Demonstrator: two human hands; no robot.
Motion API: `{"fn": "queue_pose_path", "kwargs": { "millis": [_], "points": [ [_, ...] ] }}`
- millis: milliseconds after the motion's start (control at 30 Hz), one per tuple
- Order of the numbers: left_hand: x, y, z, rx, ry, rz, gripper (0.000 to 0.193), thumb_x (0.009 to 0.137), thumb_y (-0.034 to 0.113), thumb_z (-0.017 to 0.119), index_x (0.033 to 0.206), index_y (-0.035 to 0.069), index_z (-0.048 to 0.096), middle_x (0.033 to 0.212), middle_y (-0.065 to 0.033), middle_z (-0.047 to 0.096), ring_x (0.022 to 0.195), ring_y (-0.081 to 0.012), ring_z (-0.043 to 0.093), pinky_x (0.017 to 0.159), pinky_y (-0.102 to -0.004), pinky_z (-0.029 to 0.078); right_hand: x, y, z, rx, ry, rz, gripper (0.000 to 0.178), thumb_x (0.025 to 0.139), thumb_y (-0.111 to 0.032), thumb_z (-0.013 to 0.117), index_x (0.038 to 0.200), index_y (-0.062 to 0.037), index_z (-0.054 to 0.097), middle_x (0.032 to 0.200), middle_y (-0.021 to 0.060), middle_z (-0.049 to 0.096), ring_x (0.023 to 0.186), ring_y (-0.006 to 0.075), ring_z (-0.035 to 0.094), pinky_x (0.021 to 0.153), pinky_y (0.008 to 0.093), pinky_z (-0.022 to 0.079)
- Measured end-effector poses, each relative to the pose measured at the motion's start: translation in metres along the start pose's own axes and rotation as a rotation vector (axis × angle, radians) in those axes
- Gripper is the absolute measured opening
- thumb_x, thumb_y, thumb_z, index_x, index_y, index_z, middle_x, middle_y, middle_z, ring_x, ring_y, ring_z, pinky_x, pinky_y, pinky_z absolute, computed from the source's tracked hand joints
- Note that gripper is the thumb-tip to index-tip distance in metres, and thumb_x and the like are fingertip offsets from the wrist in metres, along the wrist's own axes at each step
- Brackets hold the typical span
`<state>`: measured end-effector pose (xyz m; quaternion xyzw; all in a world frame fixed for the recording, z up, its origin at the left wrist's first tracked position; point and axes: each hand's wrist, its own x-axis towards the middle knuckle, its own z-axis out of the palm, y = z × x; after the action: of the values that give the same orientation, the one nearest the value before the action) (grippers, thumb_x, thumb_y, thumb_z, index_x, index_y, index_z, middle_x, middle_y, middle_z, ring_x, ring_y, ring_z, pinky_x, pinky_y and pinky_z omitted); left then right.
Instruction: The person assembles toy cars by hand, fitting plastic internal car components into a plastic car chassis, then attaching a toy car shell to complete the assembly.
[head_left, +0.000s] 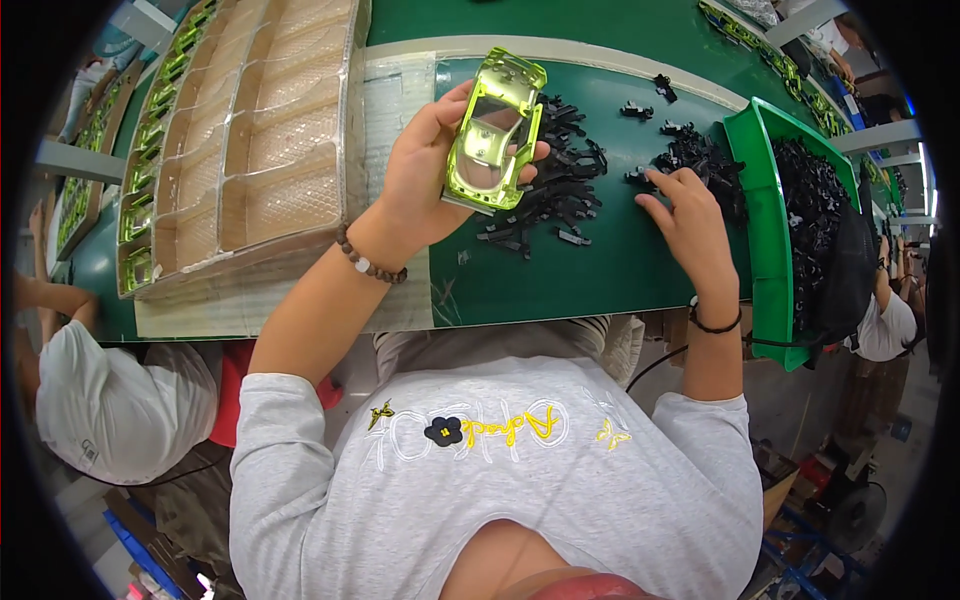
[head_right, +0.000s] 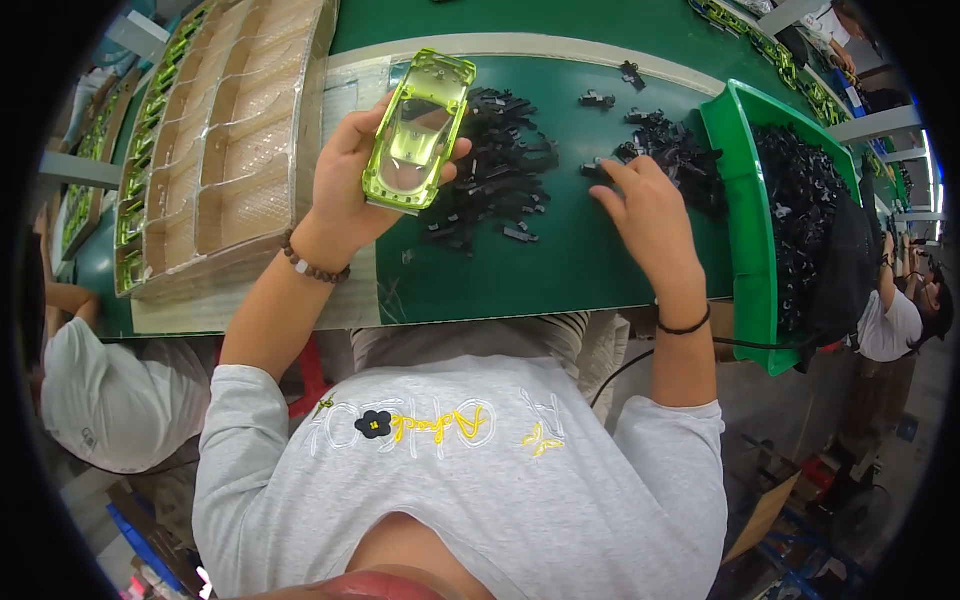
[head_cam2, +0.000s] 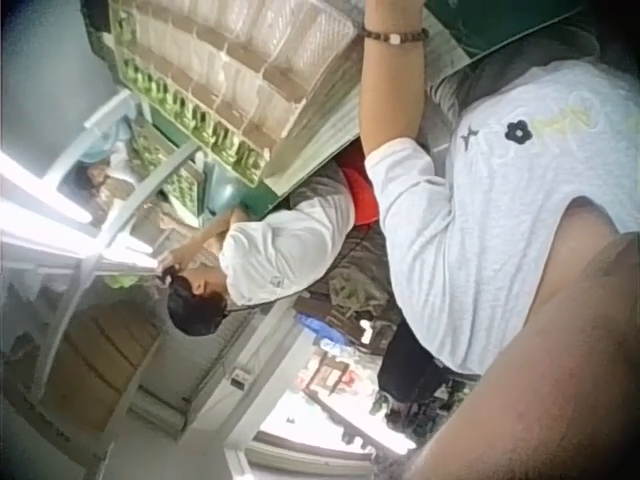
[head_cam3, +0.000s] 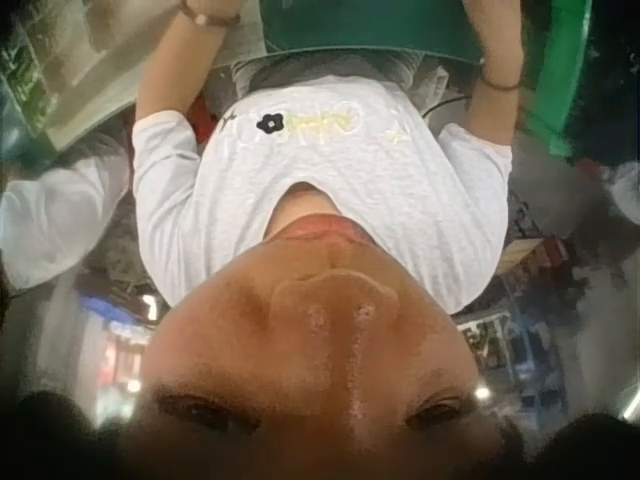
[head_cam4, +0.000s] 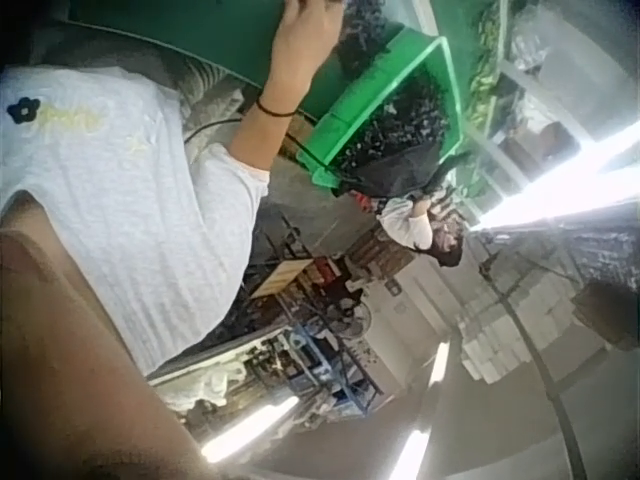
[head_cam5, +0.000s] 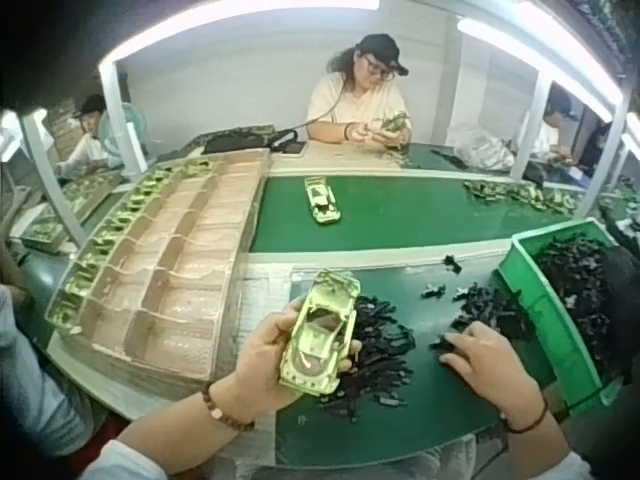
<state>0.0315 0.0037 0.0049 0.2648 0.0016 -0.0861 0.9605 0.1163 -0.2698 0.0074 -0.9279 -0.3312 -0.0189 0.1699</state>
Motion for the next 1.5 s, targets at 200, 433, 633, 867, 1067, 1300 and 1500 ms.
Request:
{"fn": "queue_pose_path", "kwargs": {
  "millis": [200, 433, 633, 867, 1067, 1300, 1500],
  "points": [
    [0.0, -0.007, 0.008, 0.022, -0.012, 0.095, 0.043, 0.091, 0.024, 0.04, 0.132, 0.013, 0.03, 0.118, -0.0117, 0.046, 0.105, -0.0365, 0.053, 0.089, -0.0523, 0.046, 0.01, -0.012, 0.011, -0.117, 0.36, -0.238, 0.015, 0.076, -0.009, 0.067, 0.089, -0.0019, 0.066, 0.086, 0.0127, 0.062, 0.073, 0.0297, 0.059, 0.066, 0.035, 0.048],
    [-0.004, -0.005, 0.003, 0.286, 0.02, 0.178, 0.052, 0.093, 0.049, 0.038, 0.132, 0.017, 0.03, 0.113, -0.0047, 0.044, 0.104, -0.0183, 0.051, 0.084, -0.0368, 0.048, 0.039, -0.103, 0.004, 0.335, 0.52, -0.574, 0.02, 0.071, -0.002, 0.065, 0.091, -0.0051, 0.067, 0.09, 0.0073, 0.066, 0.071, 0.0247, 0.062, 0.059, 0.0297, 0.05],
    [-0.006, -0.013, 0.009, 0.316, 0.089, 0.298, 0.042, 0.094, 0.04, 0.045, 0.128, 0.018, 0.033, 0.106, 0.0002, 0.045, 0.084, -0.0062, 0.044, 0.059, -0.021, 0.037, 0.059, -0.117, 0.032, 0.152, 0.583, -0.649, 0.034, 0.061, -0.002, 0.06, 0.094, -0.0057, 0.066, 0.089, 0.0044, 0.066, 0.06, 0.0197, 0.057, 0.053, 0.0292, 0.047],
    [-0.007, -0.017, 0.012, 0.407, 0.028, 0.362, 0.04, 0.095, 0.027, 0.045, 0.129, 0.008, 0.036, 0.111, -0.0015, 0.049, 0.099, -0.0074, 0.045, 0.082, -0.0234, 0.039, 0.06, -0.114, 0.044, 0.056, 0.835, -0.667, 0.03, 0.06, -0.004, 0.061, 0.089, -0.0055, 0.067, 0.089, 0.0029, 0.067, 0.056, 0.0147, 0.049, 0.049, 0.0257, 0.04],
    [-0.004, -0.023, 0.013, 0.573, 0.05, 0.587, 0.04, 0.096, 0.019, 0.04, 0.132, 0.005, 0.029, 0.116, -0.0067, 0.046, 0.106, -0.012, 0.044, 0.094, -0.028, 0.037, 0.061, -0.115, 0.041, -0.075, 0.88, -0.687, 0.026, 0.062, -0.009, 0.062, 0.086, -0.0072, 0.069, 0.09, 0.0013, 0.068, 0.057, 0.0125, 0.044, 0.051, 0.0241, 0.036],
    [-0.01, -0.031, 0.018, 0.541, 0.136, 0.613, 0.036, 0.096, 0.012, 0.038, 0.13, 0.004, 0.029, 0.113, -0.0083, 0.046, 0.102, -0.0111, 0.046, 0.09, -0.0263, 0.04, 0.057, -0.116, 0.049, -0.087, 0.887, -0.652, 0.024, 0.063, -0.011, 0.062, 0.086, -0.0091, 0.069, 0.091, -0.0009, 0.068, 0.061, 0.0118, 0.044, 0.053, 0.0241, 0.035],
    [-0.008, -0.028, 0.009, 0.627, 0.236, 0.617, 0.03, 0.095, 0.01, 0.042, 0.121, -0.003, 0.035, 0.109, -0.0085, 0.048, 0.099, -0.0107, 0.049, 0.083, -0.0248, 0.044, 0.062, -0.116, 0.049, -0.107, 0.818, -0.678, 0.024, 0.063, -0.011, 0.061, 0.086, -0.0092, 0.069, 0.09, -0.0016, 0.067, 0.063, 0.0119, 0.048, 0.054, 0.0239, 0.036]
  ]
}}
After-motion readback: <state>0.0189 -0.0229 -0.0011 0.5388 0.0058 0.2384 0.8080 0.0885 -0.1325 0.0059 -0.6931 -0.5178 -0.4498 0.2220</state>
